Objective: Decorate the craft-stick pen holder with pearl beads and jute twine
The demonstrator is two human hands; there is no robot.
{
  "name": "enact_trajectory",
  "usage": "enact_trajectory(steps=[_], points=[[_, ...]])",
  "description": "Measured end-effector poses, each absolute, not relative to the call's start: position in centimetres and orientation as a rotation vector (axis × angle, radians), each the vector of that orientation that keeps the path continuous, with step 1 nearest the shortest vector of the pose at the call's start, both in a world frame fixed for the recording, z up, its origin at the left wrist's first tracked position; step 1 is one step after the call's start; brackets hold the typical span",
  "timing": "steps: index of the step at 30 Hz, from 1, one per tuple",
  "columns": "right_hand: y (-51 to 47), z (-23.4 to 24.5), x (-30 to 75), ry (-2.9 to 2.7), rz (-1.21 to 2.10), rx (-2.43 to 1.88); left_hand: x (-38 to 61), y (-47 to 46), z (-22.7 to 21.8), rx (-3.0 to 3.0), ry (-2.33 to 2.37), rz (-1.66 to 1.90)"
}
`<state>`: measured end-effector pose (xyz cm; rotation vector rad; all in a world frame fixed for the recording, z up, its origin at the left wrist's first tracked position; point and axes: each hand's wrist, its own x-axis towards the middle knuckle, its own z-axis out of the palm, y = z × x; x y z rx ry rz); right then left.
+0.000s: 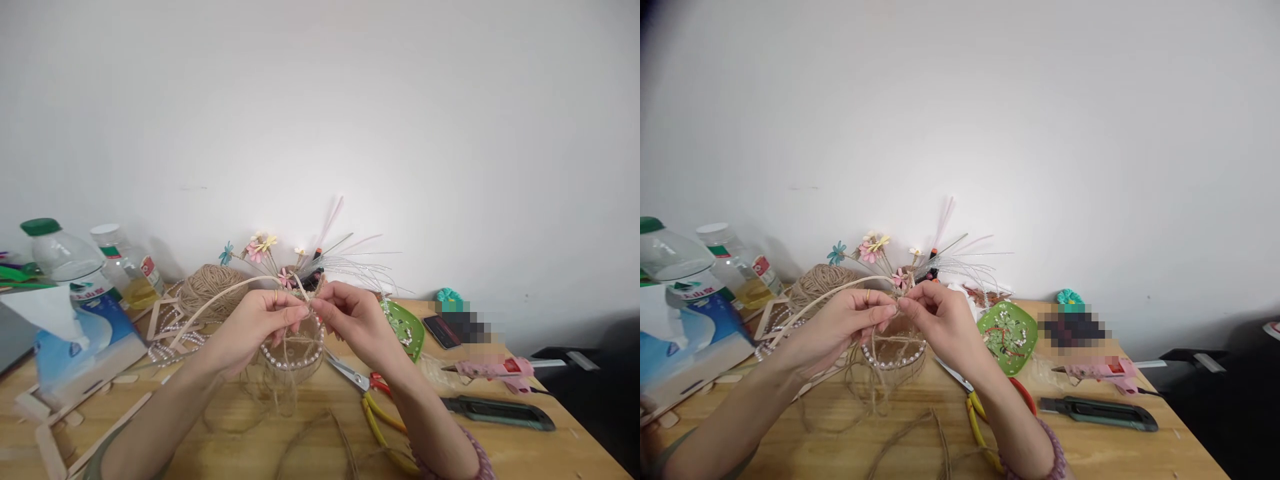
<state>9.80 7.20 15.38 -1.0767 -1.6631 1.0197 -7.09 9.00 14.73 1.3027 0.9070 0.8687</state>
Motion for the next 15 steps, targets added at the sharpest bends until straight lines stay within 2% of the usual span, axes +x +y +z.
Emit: enact_trajectory(steps=[15], points=[[6.98,15.45,9.57,-1.494,1.136,-1.045,-6.83,8.61,14.78,1.379,0.934,0.936]])
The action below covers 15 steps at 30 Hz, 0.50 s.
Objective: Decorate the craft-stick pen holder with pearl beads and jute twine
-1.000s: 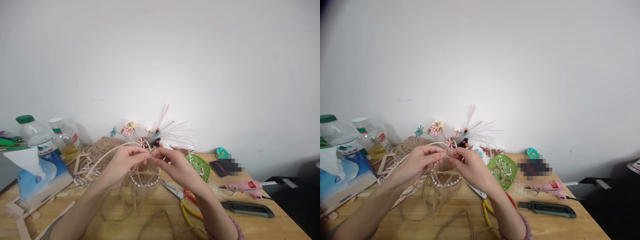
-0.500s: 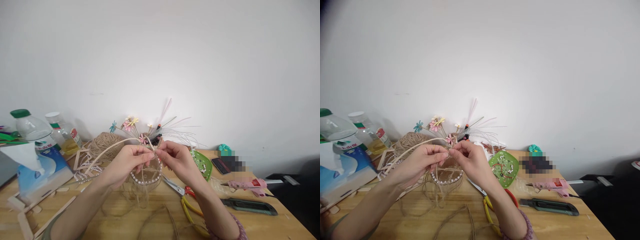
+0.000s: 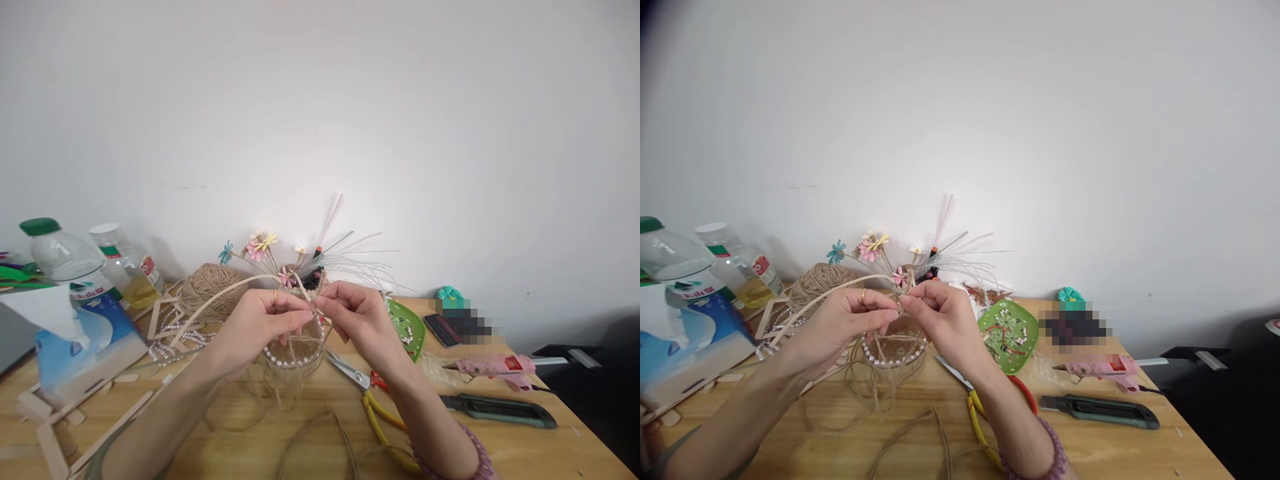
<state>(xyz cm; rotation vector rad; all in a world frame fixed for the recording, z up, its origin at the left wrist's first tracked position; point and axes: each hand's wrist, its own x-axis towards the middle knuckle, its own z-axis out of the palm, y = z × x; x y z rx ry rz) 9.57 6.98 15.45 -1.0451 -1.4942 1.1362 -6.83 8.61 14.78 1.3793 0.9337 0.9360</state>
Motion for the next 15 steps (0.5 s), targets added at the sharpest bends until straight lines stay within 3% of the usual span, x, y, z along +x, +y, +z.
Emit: enact_trajectory(steps=[9,15], points=[[7.05,16.27,10.16,-1.612,1.194,-1.038,-6.91,8.60,14.70,1.313,0.925,1.021],[7.16,15.67,10.18,-1.687,1.039,-1.101,-6.95,8.69,14.80,1.322,0.923,0.973]])
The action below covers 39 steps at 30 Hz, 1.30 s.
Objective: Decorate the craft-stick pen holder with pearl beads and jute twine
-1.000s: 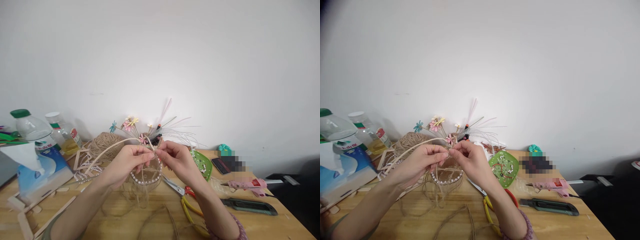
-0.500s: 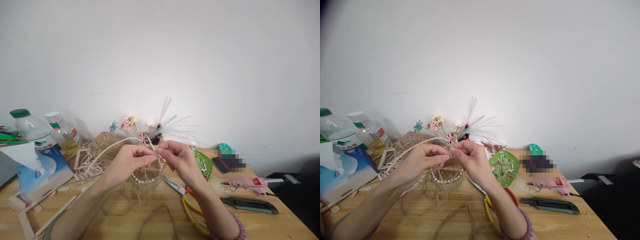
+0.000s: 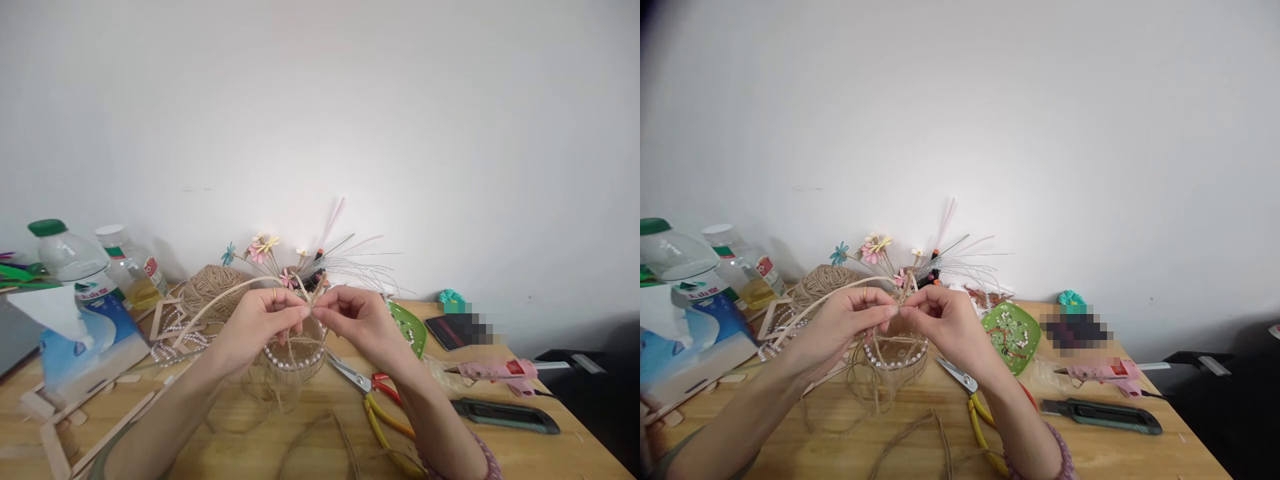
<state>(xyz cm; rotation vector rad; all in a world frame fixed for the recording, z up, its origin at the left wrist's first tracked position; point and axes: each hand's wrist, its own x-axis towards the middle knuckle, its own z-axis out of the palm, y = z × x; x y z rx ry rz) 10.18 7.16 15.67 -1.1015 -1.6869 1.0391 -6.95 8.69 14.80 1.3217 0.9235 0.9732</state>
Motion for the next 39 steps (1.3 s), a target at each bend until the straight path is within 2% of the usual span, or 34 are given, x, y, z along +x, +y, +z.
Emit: enact_trajectory(steps=[9,15,25,39], points=[[7.2,15.6,10.0,-1.700,1.038,-1.135,-7.5,8.9,14.8,1.222,0.834,0.887],[7.3,15.5,9.9,-1.626,1.160,-1.049,-7.5,8.9,14.9,1.159,0.738,0.815],[7.3,15.6,9.3,-1.592,1.135,-1.133,-7.1,8.3,15.5,1.604,1.121,0.955],[7.3,15.0,9.3,-1.628,1.227,-1.007,-6.9,7.4,14.7,1.956,1.239,1.160]])
